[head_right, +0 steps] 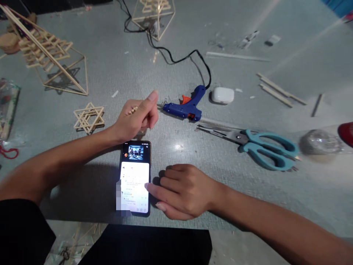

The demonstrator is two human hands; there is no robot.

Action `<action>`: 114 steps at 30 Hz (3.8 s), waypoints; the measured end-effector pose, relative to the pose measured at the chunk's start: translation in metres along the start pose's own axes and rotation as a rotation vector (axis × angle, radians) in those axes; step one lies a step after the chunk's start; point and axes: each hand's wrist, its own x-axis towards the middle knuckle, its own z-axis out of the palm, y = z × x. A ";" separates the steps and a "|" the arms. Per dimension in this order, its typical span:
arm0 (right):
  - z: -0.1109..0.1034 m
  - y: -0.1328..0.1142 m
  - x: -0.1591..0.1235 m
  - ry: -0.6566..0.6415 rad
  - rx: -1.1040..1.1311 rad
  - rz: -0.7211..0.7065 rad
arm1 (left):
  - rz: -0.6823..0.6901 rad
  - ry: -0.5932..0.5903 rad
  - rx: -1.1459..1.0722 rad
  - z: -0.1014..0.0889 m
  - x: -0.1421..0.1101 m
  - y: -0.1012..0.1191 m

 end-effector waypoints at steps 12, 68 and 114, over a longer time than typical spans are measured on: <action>0.002 -0.004 0.003 -0.013 0.043 -0.028 | -0.028 0.001 0.011 -0.001 -0.001 0.001; 0.002 -0.003 0.004 0.157 0.222 0.207 | 0.028 -0.153 -0.096 -0.015 -0.001 -0.014; 0.005 -0.007 0.004 -0.041 -0.059 0.185 | -0.037 -0.172 -0.283 -0.012 0.006 -0.016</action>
